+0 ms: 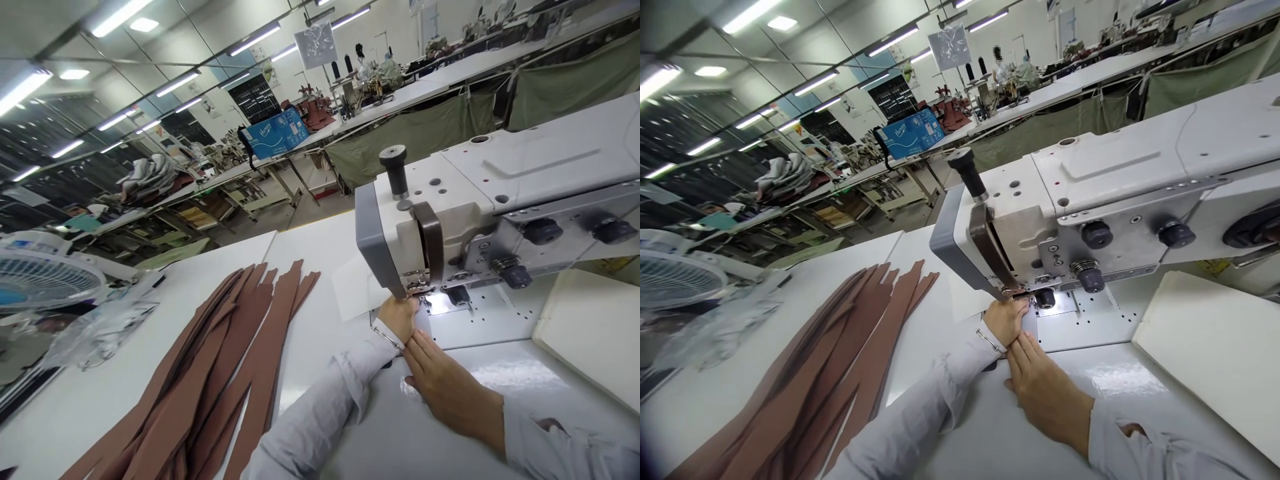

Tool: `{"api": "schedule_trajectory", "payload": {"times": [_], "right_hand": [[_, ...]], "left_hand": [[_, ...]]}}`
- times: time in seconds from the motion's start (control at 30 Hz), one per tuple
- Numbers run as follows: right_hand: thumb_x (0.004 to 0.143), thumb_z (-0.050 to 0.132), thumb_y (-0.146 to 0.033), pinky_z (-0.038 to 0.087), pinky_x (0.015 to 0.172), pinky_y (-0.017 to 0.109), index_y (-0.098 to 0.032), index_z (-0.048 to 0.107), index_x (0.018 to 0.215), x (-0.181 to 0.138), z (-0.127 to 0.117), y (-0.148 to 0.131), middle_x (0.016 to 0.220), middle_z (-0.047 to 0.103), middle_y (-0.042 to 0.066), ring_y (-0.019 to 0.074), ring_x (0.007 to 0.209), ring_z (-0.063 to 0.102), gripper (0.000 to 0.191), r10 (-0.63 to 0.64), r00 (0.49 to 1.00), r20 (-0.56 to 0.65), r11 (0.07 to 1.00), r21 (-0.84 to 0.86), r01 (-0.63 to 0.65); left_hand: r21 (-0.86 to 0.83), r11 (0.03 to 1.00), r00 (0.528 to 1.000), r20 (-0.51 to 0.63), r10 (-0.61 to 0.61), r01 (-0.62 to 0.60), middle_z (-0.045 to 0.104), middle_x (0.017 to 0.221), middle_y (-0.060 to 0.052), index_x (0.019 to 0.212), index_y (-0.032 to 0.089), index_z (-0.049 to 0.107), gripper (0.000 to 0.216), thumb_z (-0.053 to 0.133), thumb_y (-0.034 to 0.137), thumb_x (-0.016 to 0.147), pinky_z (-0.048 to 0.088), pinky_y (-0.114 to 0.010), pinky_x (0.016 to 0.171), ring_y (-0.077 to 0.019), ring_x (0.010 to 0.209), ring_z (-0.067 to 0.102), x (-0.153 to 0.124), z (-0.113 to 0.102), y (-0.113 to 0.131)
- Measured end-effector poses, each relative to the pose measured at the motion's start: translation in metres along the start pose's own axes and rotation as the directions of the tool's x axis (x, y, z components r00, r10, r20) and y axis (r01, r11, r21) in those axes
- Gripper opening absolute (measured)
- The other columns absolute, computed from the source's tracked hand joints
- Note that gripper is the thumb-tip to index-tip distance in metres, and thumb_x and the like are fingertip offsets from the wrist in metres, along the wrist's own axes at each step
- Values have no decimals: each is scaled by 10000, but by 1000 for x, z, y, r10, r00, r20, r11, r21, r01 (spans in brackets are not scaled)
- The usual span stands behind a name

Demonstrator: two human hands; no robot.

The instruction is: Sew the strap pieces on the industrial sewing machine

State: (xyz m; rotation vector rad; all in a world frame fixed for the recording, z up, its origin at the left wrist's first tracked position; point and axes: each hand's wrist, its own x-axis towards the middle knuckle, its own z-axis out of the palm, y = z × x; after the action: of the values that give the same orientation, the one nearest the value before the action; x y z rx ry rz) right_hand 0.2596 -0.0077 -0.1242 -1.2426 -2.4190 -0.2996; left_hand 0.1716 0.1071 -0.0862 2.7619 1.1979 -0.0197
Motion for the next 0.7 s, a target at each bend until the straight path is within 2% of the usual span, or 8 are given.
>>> {"api": "schedule_trajectory", "payload": {"times": [0.2,0.3,0.4,0.47,0.6,0.7], "right_hand": [[886,459,-266,306,1032,508,33,441,1242,7,5,8,1247,484,229,347,1209,386,465,19,999,30,1000,16,-20],[893,441,-271,299,1034,509,22,442,1246,8,5,10,1256,478,223,348,1213,381,459,16,999,34,999,34,-17],[891,455,-316,308,1019,522,12,455,1234,7,2,11,1239,489,232,356,1198,395,475,11,998,56,998,53,-14],[880,480,-356,323,992,547,10,465,1225,6,-2,10,1204,510,243,372,1167,422,503,-2,997,82,997,78,-4],[862,506,-449,344,996,525,4,444,1250,3,-15,8,1204,520,228,356,1176,422,600,-113,987,111,966,245,83],[863,512,-465,363,1020,439,-12,481,1219,-1,-23,9,1246,501,212,314,1220,399,577,-192,980,58,916,368,158]], "left_hand": [[19,997,997,-41,-68,68,635,1076,-85,1048,167,613,259,405,209,898,468,-357,893,-227,1010,562,11,10,-7],[19,996,994,-64,-85,86,628,1104,-72,1057,205,619,252,436,223,884,444,-365,927,-231,1052,538,9,7,-6],[15,993,990,-88,-111,113,615,1138,-66,1028,211,631,255,541,338,826,402,-402,965,-263,1093,509,1,-2,2],[1,990,988,-63,-140,140,633,1095,-80,988,188,641,346,589,452,770,403,-419,950,-283,1062,525,-5,-8,10],[-31,984,984,7,-177,177,669,956,-101,970,149,630,424,573,516,764,403,-426,935,-270,965,579,-8,-12,19],[-45,986,987,-22,-161,160,651,1008,-116,1027,143,607,415,576,470,774,383,-438,960,-277,1023,554,-6,-10,17]]}}
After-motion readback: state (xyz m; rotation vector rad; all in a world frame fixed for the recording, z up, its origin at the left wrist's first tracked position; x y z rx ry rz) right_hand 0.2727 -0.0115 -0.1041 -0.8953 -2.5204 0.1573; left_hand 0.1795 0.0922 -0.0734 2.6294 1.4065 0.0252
